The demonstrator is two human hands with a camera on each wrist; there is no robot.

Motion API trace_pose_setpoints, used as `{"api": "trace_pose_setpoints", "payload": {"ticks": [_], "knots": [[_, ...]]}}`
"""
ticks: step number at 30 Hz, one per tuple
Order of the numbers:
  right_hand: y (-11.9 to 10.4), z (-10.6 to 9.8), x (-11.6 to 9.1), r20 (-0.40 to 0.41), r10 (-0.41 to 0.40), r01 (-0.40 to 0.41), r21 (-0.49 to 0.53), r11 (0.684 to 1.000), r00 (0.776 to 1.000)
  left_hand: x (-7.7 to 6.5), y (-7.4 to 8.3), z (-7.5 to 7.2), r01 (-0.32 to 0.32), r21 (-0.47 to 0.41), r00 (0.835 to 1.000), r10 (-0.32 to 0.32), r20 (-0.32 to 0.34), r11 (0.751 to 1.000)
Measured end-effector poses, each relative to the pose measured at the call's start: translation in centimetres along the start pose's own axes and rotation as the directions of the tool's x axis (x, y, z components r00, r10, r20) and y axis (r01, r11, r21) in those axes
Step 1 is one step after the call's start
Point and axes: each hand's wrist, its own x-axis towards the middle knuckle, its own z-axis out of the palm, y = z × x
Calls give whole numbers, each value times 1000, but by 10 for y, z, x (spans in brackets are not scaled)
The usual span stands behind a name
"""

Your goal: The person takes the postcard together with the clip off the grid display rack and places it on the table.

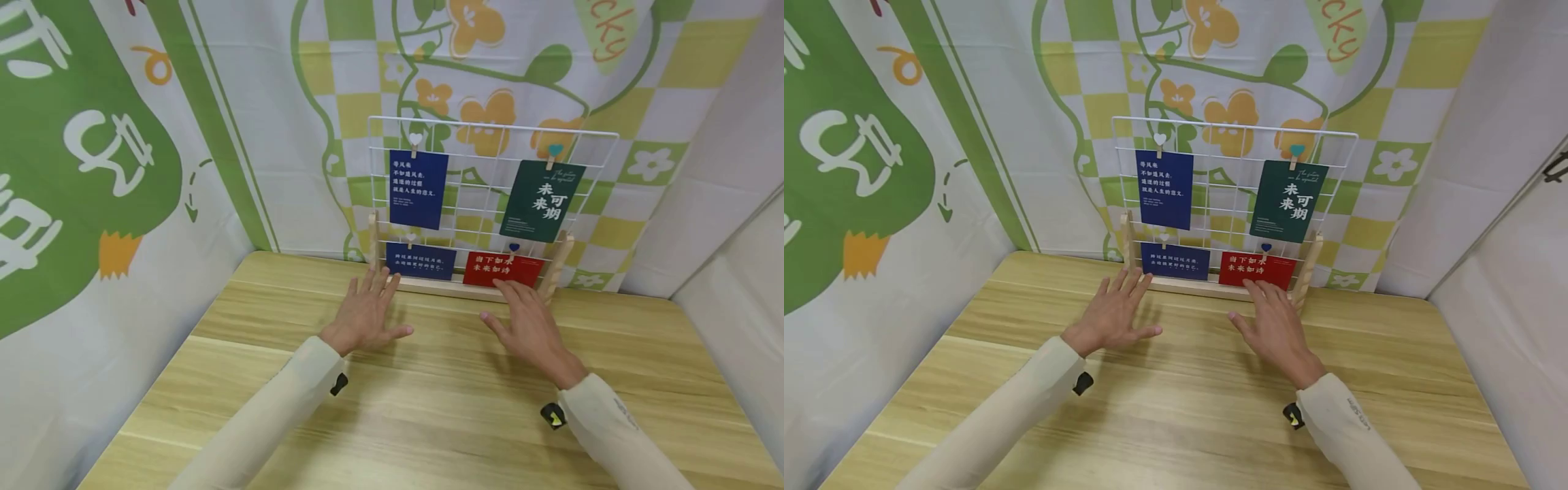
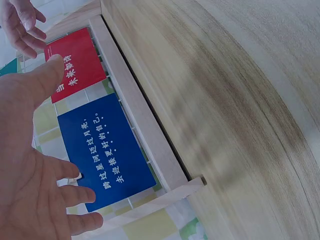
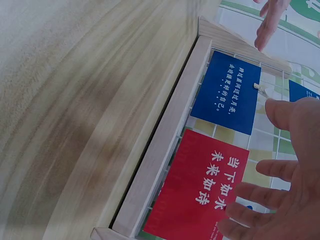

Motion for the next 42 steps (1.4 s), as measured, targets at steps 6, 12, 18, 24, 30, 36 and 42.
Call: {"api": "trace_pose_setpoints", "payload": {"ticks": [6, 12, 18, 24, 30, 36, 42], "knots": [[-2, -2, 3, 19, -18, 18, 20, 1000, 1000, 0, -1, -1, -3, -1, 1000, 3, -16, 1000], [-6, -4, 6, -1, -55, 55, 24, 998, 999, 1, -3, -2, -13, -19, 999, 12, -40, 1000], [-11, -7, 7, 10, -62, 62, 37, 997, 998, 1, -3, -2, -17, -17, 998, 16, -54, 1000], [-16, -9, 10, 17, -56, 55, 55, 997, 998, 2, -4, -4, -7, -10, 999, 6, -41, 1000], [-20, -10, 13, 32, -47, 45, 67, 997, 998, 3, -5, -6, -2, -29, 999, 1, -52, 1000], [-22, -13, 16, 47, -23, 20, 64, 998, 999, 6, -6, -8, 6, -82, 999, -10, -47, 997], [-26, -16, 18, 51, -21, 18, 64, 998, 998, 6, -7, -11, 19, -103, 999, -24, -44, 995]]}}
